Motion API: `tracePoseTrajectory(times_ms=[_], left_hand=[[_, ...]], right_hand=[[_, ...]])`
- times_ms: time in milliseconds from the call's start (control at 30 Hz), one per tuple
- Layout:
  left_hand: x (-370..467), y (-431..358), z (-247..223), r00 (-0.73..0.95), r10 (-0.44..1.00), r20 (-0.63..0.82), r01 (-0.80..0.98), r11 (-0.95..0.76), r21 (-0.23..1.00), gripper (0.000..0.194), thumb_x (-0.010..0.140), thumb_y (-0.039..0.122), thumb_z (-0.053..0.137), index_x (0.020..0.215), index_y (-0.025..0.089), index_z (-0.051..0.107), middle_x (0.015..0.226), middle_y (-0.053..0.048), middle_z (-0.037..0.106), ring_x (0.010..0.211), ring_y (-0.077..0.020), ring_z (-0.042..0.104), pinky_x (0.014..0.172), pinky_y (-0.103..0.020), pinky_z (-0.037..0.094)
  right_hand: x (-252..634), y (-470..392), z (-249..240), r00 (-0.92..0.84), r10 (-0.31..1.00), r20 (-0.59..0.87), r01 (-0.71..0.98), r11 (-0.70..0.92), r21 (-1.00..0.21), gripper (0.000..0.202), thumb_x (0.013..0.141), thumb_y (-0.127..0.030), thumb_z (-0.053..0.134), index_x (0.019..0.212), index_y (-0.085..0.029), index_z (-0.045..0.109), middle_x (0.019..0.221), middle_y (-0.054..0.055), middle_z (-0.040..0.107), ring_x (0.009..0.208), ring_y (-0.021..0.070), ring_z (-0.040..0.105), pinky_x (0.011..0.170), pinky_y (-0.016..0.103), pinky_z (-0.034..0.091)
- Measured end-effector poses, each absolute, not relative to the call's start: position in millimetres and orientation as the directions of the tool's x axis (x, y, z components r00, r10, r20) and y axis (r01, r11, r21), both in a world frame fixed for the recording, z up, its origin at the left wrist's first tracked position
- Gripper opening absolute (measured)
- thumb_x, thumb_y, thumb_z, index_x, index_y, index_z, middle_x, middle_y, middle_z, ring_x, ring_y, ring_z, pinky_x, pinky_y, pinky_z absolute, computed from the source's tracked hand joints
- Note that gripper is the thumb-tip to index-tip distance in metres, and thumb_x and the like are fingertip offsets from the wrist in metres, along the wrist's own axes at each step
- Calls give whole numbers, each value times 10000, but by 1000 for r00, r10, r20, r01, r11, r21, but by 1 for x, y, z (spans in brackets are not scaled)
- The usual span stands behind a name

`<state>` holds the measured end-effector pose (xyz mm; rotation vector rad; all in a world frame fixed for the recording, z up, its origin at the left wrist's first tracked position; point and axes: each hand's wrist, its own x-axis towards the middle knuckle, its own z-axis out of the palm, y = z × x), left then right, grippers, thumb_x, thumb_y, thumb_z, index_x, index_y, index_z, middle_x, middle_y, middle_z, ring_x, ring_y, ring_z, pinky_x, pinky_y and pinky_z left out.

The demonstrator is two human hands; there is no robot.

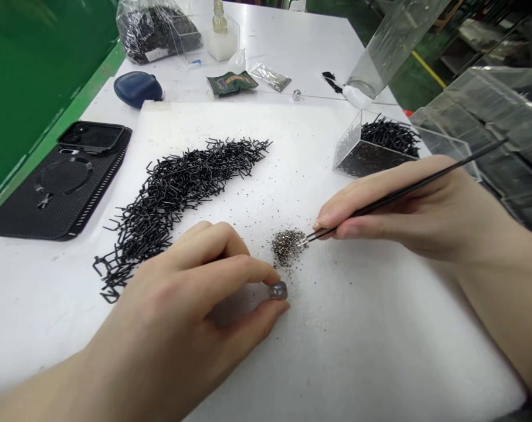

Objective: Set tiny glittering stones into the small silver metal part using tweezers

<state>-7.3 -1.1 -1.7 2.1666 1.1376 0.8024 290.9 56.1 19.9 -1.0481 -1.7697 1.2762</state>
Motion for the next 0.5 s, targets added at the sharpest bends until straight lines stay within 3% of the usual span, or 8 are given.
tracePoseTrajectory(times_ms=[133,300,500], left_hand=[[-5,-1,2,458,848,266,530,-501,684,179,1022,203,780,1054,349,881,960,45,719,792,-126,695,788,-233,590],[-2,1,4,477,834,276,570,-533,626,131,961,162,845,1005,274,897,903,22,732,825,-136,727,643,-221,528],[0,4,3,494,816,301,546,-560,623,161,931,126,894,1024,257,892,917,20,737,860,-144,737,607,-220,508]], right_hand=[[282,47,23,-485,872,66,145,155,-977,140,897,-267,1050,999,-346,993,936,21,948,853,211,922,778,225,757],[272,42,23,-589,807,43,93,120,-988,112,958,-243,1000,1053,-300,990,966,38,949,888,206,920,804,228,751],[268,41,19,-621,780,69,78,150,-986,94,999,-229,958,1086,-258,981,998,50,948,931,187,911,839,211,736]])
